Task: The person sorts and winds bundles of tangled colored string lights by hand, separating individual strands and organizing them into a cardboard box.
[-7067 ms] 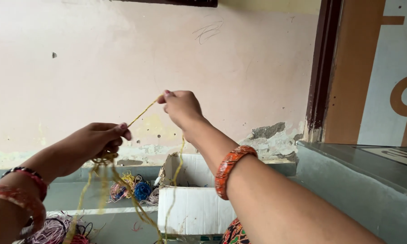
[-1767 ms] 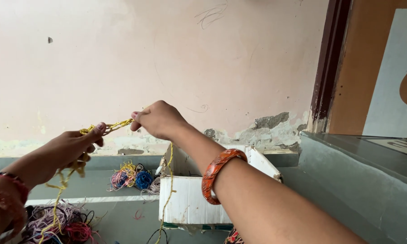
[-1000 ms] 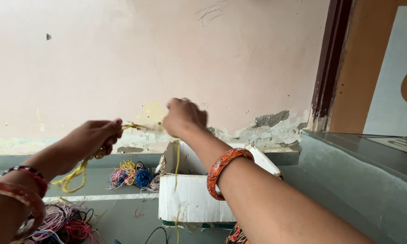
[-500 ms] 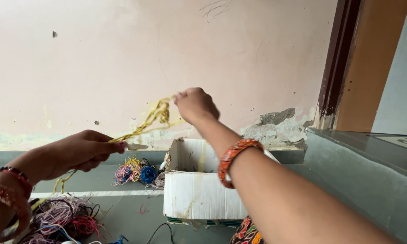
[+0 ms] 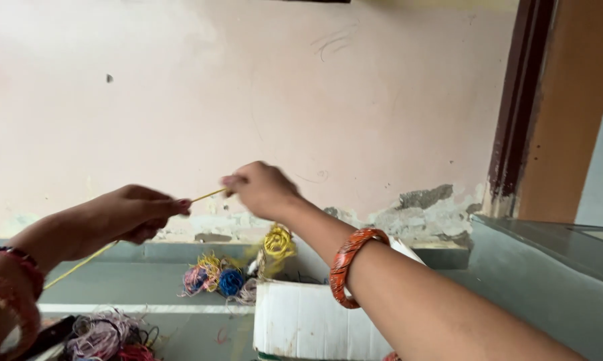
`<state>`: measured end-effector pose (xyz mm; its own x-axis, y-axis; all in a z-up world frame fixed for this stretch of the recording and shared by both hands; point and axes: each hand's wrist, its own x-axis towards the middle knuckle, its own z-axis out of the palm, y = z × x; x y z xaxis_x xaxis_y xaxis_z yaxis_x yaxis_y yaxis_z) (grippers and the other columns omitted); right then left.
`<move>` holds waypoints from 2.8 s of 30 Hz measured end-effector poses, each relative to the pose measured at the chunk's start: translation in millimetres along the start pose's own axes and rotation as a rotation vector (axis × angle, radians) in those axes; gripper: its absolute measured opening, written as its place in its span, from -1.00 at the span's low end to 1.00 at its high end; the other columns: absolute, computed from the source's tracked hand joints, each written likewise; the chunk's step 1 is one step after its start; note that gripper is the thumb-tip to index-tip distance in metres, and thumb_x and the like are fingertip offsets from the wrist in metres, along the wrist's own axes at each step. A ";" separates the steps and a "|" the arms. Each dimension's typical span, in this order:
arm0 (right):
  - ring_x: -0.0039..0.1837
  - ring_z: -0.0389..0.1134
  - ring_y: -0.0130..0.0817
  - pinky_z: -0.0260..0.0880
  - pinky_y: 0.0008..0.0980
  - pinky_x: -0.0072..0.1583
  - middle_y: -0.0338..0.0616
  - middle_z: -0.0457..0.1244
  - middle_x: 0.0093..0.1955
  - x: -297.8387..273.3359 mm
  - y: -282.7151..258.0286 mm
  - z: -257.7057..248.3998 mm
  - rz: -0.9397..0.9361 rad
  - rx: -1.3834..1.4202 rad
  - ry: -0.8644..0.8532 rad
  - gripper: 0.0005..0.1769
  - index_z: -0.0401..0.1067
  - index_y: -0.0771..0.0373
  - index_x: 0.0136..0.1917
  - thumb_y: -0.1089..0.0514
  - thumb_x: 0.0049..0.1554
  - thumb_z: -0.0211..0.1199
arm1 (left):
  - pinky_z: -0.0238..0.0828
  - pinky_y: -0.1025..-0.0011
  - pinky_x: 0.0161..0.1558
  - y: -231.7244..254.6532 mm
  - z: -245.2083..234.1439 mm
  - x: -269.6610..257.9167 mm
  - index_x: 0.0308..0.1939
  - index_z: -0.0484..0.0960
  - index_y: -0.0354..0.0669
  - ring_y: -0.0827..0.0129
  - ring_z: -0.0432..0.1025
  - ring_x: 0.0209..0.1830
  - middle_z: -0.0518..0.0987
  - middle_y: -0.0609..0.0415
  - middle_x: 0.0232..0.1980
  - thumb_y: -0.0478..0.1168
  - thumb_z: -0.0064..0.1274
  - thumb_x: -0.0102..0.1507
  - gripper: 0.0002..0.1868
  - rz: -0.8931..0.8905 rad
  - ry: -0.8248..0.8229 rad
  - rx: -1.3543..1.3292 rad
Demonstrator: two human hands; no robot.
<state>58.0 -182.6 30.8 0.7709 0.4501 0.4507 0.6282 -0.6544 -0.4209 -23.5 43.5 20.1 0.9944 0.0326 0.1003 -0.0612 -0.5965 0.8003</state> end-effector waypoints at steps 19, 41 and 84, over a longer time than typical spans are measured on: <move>-0.39 0.12 -0.49 0.41 -0.36 -0.20 -0.30 0.05 -0.39 37.7 -84.4 60.5 -0.071 0.534 -0.455 -0.40 0.42 0.37 -0.02 -0.21 0.36 -0.13 | 0.08 0.34 -0.38 -7.3 -62.2 -11.6 -0.13 0.66 -0.26 0.37 0.00 -0.52 0.15 0.15 -0.56 0.02 -0.11 0.45 -0.59 -0.126 0.129 0.126; -0.44 -0.18 -0.51 -0.07 -0.39 -0.37 -0.42 -0.09 -0.49 44.9 -113.3 66.8 -0.103 0.471 -0.421 -0.43 0.59 0.21 0.06 -0.20 0.31 -0.10 | -0.02 0.36 -0.47 -11.4 -88.6 -28.6 -0.21 0.67 -0.31 0.40 -0.02 -0.57 0.20 0.15 -0.56 -0.09 -0.13 0.44 -0.62 -0.149 0.140 0.178; -0.13 0.50 -0.24 0.48 -0.18 0.03 -0.15 0.45 -0.24 -2.5 30.6 -61.3 0.344 0.144 0.396 -0.41 0.66 0.02 -0.29 -0.38 0.15 0.03 | 0.41 0.29 -0.31 68.4 48.4 56.5 -0.03 0.69 0.02 0.40 0.38 -0.47 0.60 0.07 -0.46 0.12 -0.02 0.33 -0.65 0.265 0.180 0.398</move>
<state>68.9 -241.0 65.0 0.8531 -0.0572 0.5186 0.3762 -0.6212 -0.6874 32.7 -34.3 51.9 0.9164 -0.0442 0.3978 -0.2368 -0.8611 0.4498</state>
